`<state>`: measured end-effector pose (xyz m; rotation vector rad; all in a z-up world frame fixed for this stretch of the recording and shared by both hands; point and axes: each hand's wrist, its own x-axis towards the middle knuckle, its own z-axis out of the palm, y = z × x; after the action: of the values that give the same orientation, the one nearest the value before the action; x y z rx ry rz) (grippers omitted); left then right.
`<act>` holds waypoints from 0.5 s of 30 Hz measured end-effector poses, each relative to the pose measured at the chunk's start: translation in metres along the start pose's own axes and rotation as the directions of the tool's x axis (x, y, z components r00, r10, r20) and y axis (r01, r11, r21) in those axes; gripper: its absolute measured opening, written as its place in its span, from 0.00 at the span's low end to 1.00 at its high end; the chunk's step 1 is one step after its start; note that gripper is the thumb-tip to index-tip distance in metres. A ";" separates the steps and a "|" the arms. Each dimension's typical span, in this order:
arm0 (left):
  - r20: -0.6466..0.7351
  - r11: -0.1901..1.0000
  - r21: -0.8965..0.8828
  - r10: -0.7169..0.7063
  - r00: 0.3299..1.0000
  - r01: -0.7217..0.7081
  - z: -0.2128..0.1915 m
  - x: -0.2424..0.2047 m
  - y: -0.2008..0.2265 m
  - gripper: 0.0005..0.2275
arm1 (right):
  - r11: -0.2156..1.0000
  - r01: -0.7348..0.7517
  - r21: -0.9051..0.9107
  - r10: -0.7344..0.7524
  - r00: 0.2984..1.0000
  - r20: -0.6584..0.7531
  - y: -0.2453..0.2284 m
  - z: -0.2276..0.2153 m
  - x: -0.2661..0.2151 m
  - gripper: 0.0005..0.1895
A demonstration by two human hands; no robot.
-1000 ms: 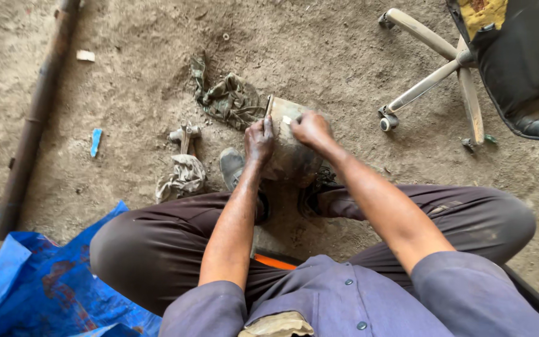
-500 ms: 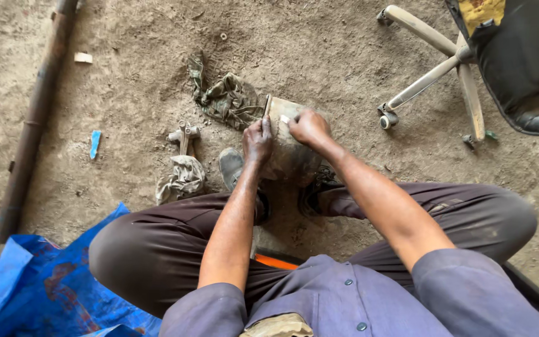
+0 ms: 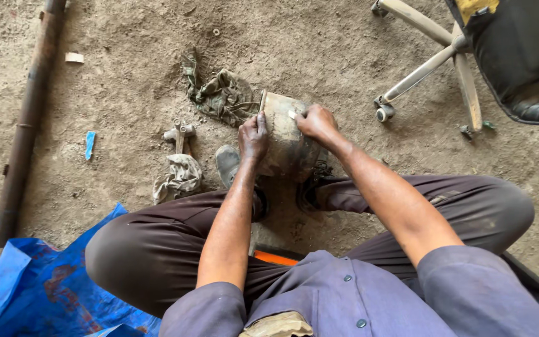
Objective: The person sits on the ground and uses a metal scraper to remove material from the surface of a cylindrical metal object. They rotate the object periodically to access different areas and continue scraping until the end of the clip.
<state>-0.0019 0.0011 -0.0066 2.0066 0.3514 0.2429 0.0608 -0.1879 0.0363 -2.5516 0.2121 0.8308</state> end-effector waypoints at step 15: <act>0.077 0.995 0.005 -0.103 0.992 0.103 0.004 0.001 -0.005 0.22 | 0.994 0.035 -0.107 -0.039 0.999 -0.027 0.026 -0.009 -0.033 0.17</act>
<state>0.0001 -0.0002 -0.0127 1.9867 0.4041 0.1000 0.0315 -0.2145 0.0528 -2.6596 0.1324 0.8114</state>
